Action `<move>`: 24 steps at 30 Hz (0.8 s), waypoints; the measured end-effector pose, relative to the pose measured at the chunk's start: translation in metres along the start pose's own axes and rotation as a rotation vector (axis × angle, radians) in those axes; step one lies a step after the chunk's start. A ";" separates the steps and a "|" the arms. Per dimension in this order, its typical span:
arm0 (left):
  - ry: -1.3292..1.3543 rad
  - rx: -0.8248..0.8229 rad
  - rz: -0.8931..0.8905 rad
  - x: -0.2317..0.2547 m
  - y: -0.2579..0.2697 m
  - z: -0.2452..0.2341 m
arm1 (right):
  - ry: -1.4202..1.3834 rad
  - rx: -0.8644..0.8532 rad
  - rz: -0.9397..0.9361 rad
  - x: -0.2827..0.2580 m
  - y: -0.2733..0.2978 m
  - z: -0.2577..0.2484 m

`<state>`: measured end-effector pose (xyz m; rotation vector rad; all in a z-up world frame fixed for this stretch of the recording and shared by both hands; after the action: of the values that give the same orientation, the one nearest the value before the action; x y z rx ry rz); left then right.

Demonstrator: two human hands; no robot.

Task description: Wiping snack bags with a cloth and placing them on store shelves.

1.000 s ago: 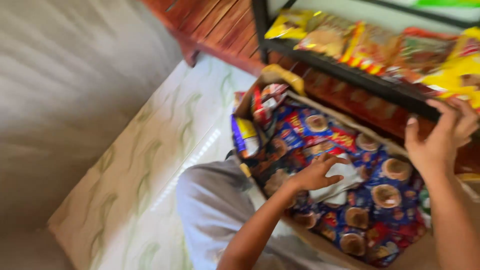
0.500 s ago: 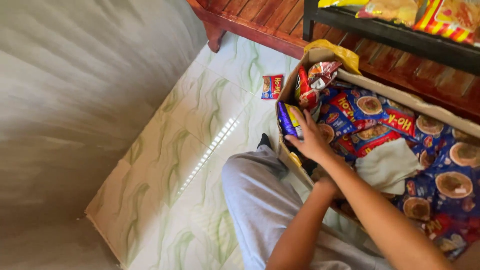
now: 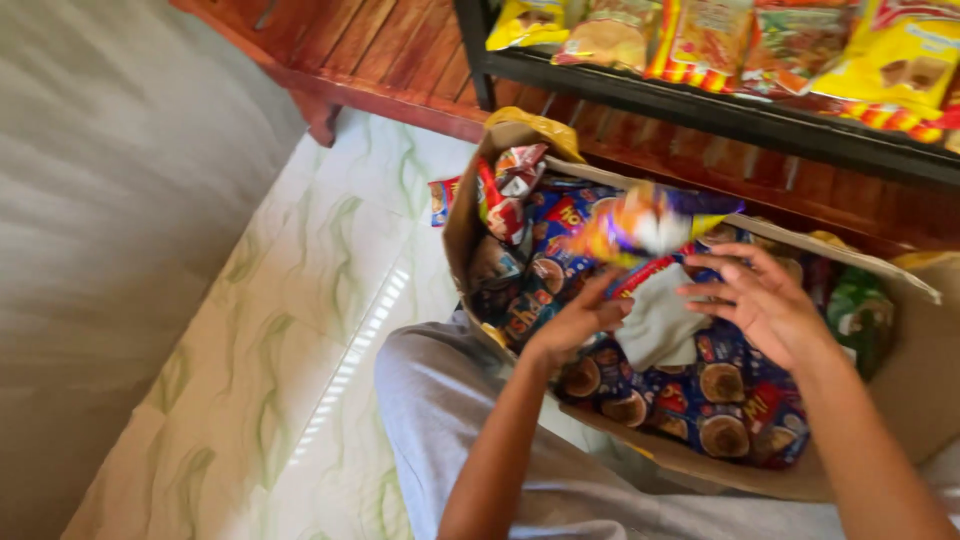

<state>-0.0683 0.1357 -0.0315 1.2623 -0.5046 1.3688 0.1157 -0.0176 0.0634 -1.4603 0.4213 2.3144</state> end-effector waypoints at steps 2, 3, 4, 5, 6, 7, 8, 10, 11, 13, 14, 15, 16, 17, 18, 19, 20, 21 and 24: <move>-0.074 -0.002 0.008 -0.034 -0.012 -0.011 | 0.235 0.024 0.055 0.027 0.002 -0.007; -0.146 0.005 0.030 -0.048 -0.020 -0.019 | 0.475 0.034 0.108 0.039 -0.001 -0.011; -0.150 0.001 0.027 -0.059 -0.017 -0.017 | 0.472 0.039 0.107 0.059 0.001 -0.023; -0.463 0.065 0.017 -0.069 -0.016 -0.017 | 0.639 0.024 0.116 0.079 -0.001 -0.036; -0.777 0.130 0.008 -0.079 -0.016 -0.019 | 0.805 0.010 0.124 0.098 -0.003 -0.049; -0.780 0.124 0.007 -0.076 -0.017 -0.017 | 0.803 0.017 0.124 0.105 -0.006 -0.059; -0.968 0.203 -0.041 -0.074 -0.019 -0.018 | 0.825 0.024 0.118 0.113 -0.010 -0.070; -1.148 0.282 -0.107 -0.076 -0.012 -0.018 | 0.842 0.027 0.129 0.121 -0.010 -0.076; -1.104 0.310 -0.125 -0.073 -0.013 -0.021 | 1.018 0.021 0.087 0.115 -0.017 -0.073; -1.060 0.342 -0.143 -0.064 -0.012 -0.023 | 1.191 0.011 0.042 0.108 -0.030 -0.065; -1.055 0.337 -0.169 -0.057 -0.012 -0.023 | 1.236 0.074 -0.185 0.099 -0.038 -0.059; -1.047 0.326 -0.200 -0.054 -0.008 -0.021 | 1.269 0.139 -0.405 0.092 -0.038 -0.051; -1.046 0.324 -0.208 -0.062 -0.010 -0.023 | 1.267 0.137 -0.398 0.095 -0.041 -0.045; -1.033 0.319 -0.222 -0.068 -0.013 -0.025 | 1.216 0.068 -0.253 0.103 -0.046 -0.039; -1.021 0.314 -0.236 -0.075 -0.015 -0.028 | 1.161 0.000 -0.109 0.112 -0.050 -0.033; -1.020 0.315 -0.235 -0.067 -0.015 -0.026 | 1.162 -0.001 -0.110 0.123 -0.047 -0.033; -0.982 0.321 -0.252 -0.060 -0.015 -0.026 | 1.206 -0.088 -0.056 0.137 -0.044 -0.031; -0.938 0.328 -0.272 -0.055 -0.013 -0.023 | 1.249 -0.181 0.004 0.152 -0.039 -0.029; -1.009 0.428 -0.120 -0.017 0.004 -0.011 | 1.253 -0.039 0.091 0.131 -0.029 -0.026</move>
<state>-0.0796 0.1368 -0.0483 2.2905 -0.8119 0.6622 0.0980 0.0160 -0.0683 -2.7883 0.7345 1.1534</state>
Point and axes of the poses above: each hand's wrist, its own y-axis away from the middle knuckle, its own z-axis out of the palm, x = y × z, the point moved 4 cm from there along -y, towards the middle knuckle, and after that the axes turned 9 degrees about -z, right-handed, at the moved point
